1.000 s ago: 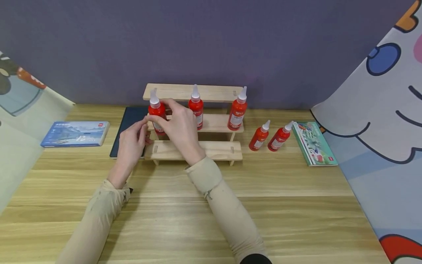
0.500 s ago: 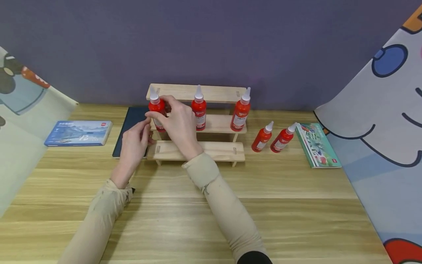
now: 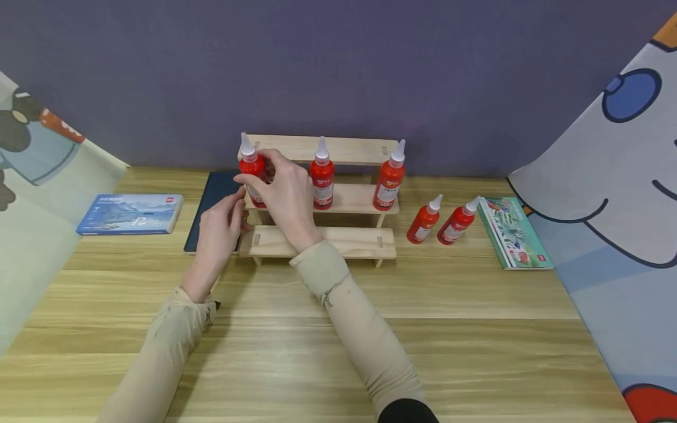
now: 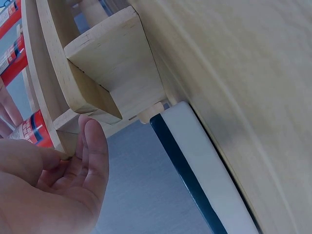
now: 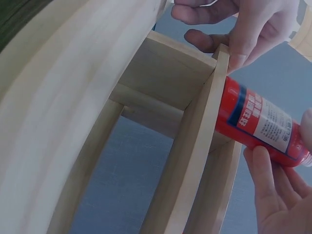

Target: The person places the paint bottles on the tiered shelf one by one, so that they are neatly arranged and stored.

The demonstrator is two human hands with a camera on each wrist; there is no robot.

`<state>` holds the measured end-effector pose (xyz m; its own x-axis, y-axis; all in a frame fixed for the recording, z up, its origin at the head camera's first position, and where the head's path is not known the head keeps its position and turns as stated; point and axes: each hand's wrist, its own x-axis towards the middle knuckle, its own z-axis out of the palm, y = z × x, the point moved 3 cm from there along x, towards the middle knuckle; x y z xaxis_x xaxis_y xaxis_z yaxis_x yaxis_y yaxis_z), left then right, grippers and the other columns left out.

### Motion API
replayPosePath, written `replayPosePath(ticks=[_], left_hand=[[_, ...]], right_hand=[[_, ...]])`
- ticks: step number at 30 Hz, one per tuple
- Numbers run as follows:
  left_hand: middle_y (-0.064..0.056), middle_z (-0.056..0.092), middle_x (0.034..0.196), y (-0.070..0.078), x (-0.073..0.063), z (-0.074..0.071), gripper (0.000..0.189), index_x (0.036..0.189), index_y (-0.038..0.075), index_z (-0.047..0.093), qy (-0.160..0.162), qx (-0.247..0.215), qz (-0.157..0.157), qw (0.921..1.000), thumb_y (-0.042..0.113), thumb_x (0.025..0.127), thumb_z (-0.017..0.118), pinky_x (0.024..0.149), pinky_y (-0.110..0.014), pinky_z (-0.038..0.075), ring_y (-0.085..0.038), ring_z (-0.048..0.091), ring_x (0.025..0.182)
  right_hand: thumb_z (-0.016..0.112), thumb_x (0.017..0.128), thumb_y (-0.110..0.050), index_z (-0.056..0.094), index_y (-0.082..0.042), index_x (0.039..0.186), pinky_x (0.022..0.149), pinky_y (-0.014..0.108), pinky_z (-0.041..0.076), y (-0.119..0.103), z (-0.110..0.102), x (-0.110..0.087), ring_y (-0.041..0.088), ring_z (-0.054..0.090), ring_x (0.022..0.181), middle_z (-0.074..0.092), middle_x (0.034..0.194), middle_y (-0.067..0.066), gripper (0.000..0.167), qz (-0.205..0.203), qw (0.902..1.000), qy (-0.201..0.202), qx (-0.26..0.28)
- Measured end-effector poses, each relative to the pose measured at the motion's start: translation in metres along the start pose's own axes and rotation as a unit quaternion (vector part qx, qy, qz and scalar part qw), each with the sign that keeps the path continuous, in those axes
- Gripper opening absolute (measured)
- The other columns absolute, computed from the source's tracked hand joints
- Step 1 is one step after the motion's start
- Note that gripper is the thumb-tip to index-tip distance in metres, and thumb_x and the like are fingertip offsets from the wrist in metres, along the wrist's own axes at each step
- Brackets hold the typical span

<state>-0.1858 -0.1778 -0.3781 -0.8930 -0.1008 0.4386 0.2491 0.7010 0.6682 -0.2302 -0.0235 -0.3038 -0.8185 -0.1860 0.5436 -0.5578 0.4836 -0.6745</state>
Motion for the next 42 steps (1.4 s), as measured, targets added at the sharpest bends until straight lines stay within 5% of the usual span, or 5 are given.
replayPosePath(ticks=[10,21,33,42], left_hand=[[-0.019,0.068,0.09,0.003,0.001,0.003,0.035,0.142,-0.009,0.064,0.006,0.004,0.009,0.9999,0.007,0.114,0.052,0.059,-0.045,0.054,-0.031,0.072,0.065],[-0.021,0.068,0.091,0.003,0.002,0.001,0.034,0.141,-0.01,0.065,0.005,0.003,0.009,0.9999,0.006,0.114,0.052,0.059,-0.049,0.056,-0.032,0.072,0.066],[-0.021,0.07,0.094,0.002,0.002,-0.001,0.035,0.142,-0.009,0.064,0.004,0.004,-0.005,1.0,0.008,0.114,0.054,0.06,-0.048,0.056,-0.032,0.072,0.067],[-0.022,0.07,0.094,0.001,0.0,-0.002,0.035,0.143,-0.009,0.063,0.006,0.005,-0.003,1.0,0.008,0.113,0.053,0.06,-0.049,0.056,-0.033,0.073,0.067]], right_hand=[[0.092,0.087,-0.037,0.073,-0.01,0.135,0.081,0.024,0.057,0.002,-0.002,-0.001,0.017,0.076,0.1,0.079,0.12,0.007,0.059,0.022,0.9997,0.005,0.013],[0.093,0.087,-0.026,0.064,-0.003,0.147,0.099,0.031,0.056,-0.001,-0.016,-0.011,0.024,0.071,0.124,0.068,0.143,0.011,0.071,0.044,0.9956,-0.011,0.081],[0.091,0.089,-0.021,0.056,-0.005,0.154,0.105,0.035,0.054,-0.012,-0.059,-0.046,0.02,0.064,0.132,0.066,0.146,0.01,0.075,0.046,0.9916,-0.045,0.113],[0.095,0.083,-0.012,0.063,-0.002,0.145,0.1,0.038,0.057,-0.007,-0.098,-0.064,0.028,0.069,0.124,0.069,0.14,0.012,0.071,0.002,0.9946,-0.007,0.104]])
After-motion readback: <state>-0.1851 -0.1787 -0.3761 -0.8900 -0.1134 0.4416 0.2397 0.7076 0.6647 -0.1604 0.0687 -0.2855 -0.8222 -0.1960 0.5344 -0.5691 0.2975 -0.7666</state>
